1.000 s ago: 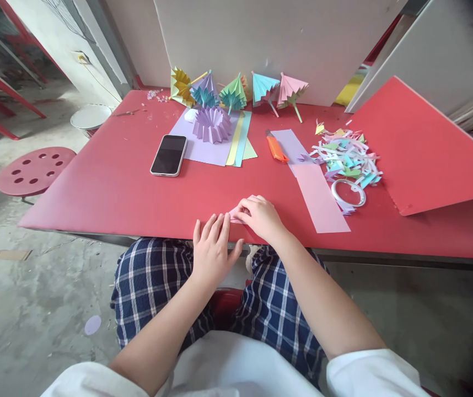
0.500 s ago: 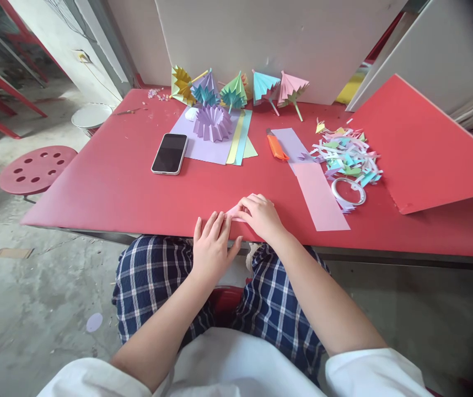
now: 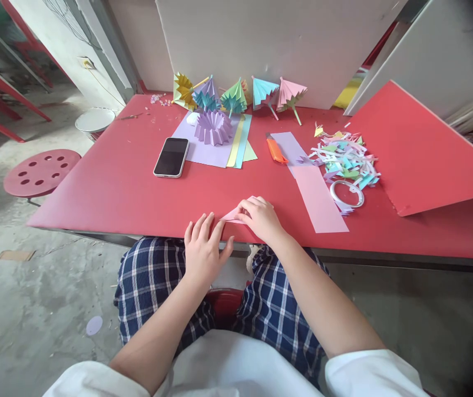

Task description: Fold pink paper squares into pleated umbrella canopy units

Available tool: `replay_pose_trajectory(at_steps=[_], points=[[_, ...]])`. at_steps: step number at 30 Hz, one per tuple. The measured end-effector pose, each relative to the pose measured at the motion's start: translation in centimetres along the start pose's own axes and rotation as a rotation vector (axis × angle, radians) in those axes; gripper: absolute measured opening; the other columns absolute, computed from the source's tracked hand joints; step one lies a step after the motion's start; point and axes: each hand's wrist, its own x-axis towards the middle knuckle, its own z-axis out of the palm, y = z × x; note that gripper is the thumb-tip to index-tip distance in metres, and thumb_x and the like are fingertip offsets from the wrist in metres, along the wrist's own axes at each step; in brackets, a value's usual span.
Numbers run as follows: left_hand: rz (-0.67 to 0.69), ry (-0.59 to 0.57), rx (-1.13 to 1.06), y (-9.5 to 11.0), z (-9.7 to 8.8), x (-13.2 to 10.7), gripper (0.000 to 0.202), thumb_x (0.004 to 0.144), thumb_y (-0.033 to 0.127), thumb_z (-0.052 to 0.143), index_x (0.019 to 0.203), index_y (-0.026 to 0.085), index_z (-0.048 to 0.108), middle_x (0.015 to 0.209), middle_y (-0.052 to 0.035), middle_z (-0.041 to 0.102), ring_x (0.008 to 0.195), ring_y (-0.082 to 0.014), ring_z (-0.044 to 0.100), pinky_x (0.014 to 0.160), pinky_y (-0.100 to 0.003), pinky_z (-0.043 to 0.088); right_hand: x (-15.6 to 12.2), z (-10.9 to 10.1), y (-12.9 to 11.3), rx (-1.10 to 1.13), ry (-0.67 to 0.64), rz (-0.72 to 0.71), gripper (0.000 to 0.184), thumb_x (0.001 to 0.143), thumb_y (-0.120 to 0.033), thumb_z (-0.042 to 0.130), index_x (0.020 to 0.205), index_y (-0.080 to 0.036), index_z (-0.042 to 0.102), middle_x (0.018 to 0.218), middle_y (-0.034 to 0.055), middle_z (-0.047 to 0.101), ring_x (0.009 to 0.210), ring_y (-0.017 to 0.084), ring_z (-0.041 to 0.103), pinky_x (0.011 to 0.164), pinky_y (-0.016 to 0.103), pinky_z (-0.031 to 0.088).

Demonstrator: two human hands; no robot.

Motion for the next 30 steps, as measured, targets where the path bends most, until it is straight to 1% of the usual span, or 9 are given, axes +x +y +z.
replay_pose_trajectory(at_steps=[4, 7, 10, 14, 16, 19, 22, 27, 30], points=[[0.035, -0.014, 0.021, 0.3, 0.5, 0.0, 0.045, 0.079, 0.039, 0.051, 0.122, 0.023, 0.051, 0.132, -0.0128, 0.045, 0.124, -0.0305, 0.037, 0.102, -0.050, 0.024, 0.0, 0.1, 0.1, -0.009, 0.011, -0.002, 0.012, 0.081, -0.033, 0.054, 0.075, -0.022, 0.055, 0.079, 0.0020, 0.059, 0.078, 0.017, 0.048, 0.064, 0.026, 0.032], [0.034, -0.019, 0.026, 0.0, 0.6, -0.2, 0.046, 0.079, 0.039, 0.051, 0.123, 0.023, 0.050, 0.132, -0.0130, 0.045, 0.124, -0.0305, 0.038, 0.102, -0.050, 0.023, 0.1, 0.0, -0.1, 0.001, 0.000, 0.011, 0.012, 0.080, -0.033, 0.055, 0.074, -0.022, 0.056, 0.079, 0.0021, 0.059, 0.078, 0.017, 0.048, 0.064, 0.026, 0.032], [0.010, -0.023, 0.029, -0.9, 0.3, -0.4, 0.045, 0.080, 0.038, 0.051, 0.122, 0.022, 0.052, 0.130, -0.0133, 0.047, 0.123, -0.0299, 0.039, 0.103, -0.049, 0.022, 0.2, -0.2, -0.2, 0.018, -0.017, 0.022, 0.011, 0.079, -0.031, 0.057, 0.073, -0.022, 0.056, 0.079, 0.0019, 0.060, 0.080, 0.017, 0.049, 0.065, 0.027, 0.032], [-0.033, 0.010, 0.058, -1.7, -0.3, -0.5, 0.042, 0.080, 0.037, 0.051, 0.119, 0.021, 0.055, 0.128, -0.0134, 0.049, 0.121, -0.0295, 0.041, 0.103, -0.049, 0.023, 0.2, -0.4, -0.3, 0.028, -0.030, 0.028, 0.009, 0.079, -0.029, 0.057, 0.073, -0.022, 0.057, 0.079, 0.0023, 0.061, 0.080, 0.018, 0.050, 0.065, 0.027, 0.033], [-0.030, 0.014, 0.064, -1.6, -0.3, -0.4, 0.044, 0.080, 0.038, 0.051, 0.120, 0.021, 0.053, 0.130, -0.0141, 0.047, 0.121, -0.0298, 0.041, 0.102, -0.049, 0.023, 0.2, -0.4, -0.2, 0.026, -0.026, 0.026, 0.010, 0.080, -0.029, 0.056, 0.073, -0.022, 0.057, 0.079, 0.0023, 0.061, 0.080, 0.018, 0.050, 0.065, 0.027, 0.033], [0.018, -0.018, 0.052, -1.0, -0.1, -0.3, 0.045, 0.080, 0.039, 0.051, 0.122, 0.024, 0.051, 0.133, -0.0142, 0.043, 0.123, -0.0308, 0.038, 0.102, -0.051, 0.021, 0.2, -0.4, -0.2, 0.024, -0.019, 0.016, 0.011, 0.080, -0.030, 0.056, 0.073, -0.022, 0.057, 0.079, 0.0021, 0.061, 0.080, 0.018, 0.050, 0.066, 0.027, 0.034], [0.033, -0.028, 0.053, -0.7, 0.2, -0.4, 0.044, 0.080, 0.040, 0.050, 0.121, 0.024, 0.052, 0.132, -0.0139, 0.044, 0.124, -0.0309, 0.038, 0.103, -0.051, 0.020, 0.2, -0.5, -0.2, 0.027, -0.027, 0.015, 0.011, 0.080, -0.030, 0.056, 0.073, -0.022, 0.057, 0.079, 0.0023, 0.061, 0.081, 0.018, 0.050, 0.066, 0.027, 0.034], [0.012, -0.037, 0.073, -1.3, 0.1, -0.6, 0.046, 0.081, 0.039, 0.050, 0.123, 0.022, 0.051, 0.130, -0.0139, 0.047, 0.123, -0.0296, 0.038, 0.104, -0.050, 0.019, 0.4, -0.5, -0.3, 0.034, -0.045, 0.035, 0.010, 0.079, -0.029, 0.056, 0.073, -0.021, 0.058, 0.078, 0.0020, 0.061, 0.080, 0.017, 0.049, 0.065, 0.027, 0.034], [0.002, -0.014, 0.082, -1.7, 0.0, -0.6, 0.047, 0.081, 0.039, 0.050, 0.123, 0.018, 0.051, 0.129, -0.0150, 0.048, 0.122, -0.0289, 0.040, 0.105, -0.049, 0.019, 0.4, -0.5, -0.2, 0.044, -0.045, 0.042, 0.011, 0.079, -0.030, 0.057, 0.072, -0.022, 0.058, 0.077, 0.0015, 0.061, 0.080, 0.017, 0.049, 0.065, 0.026, 0.033]])
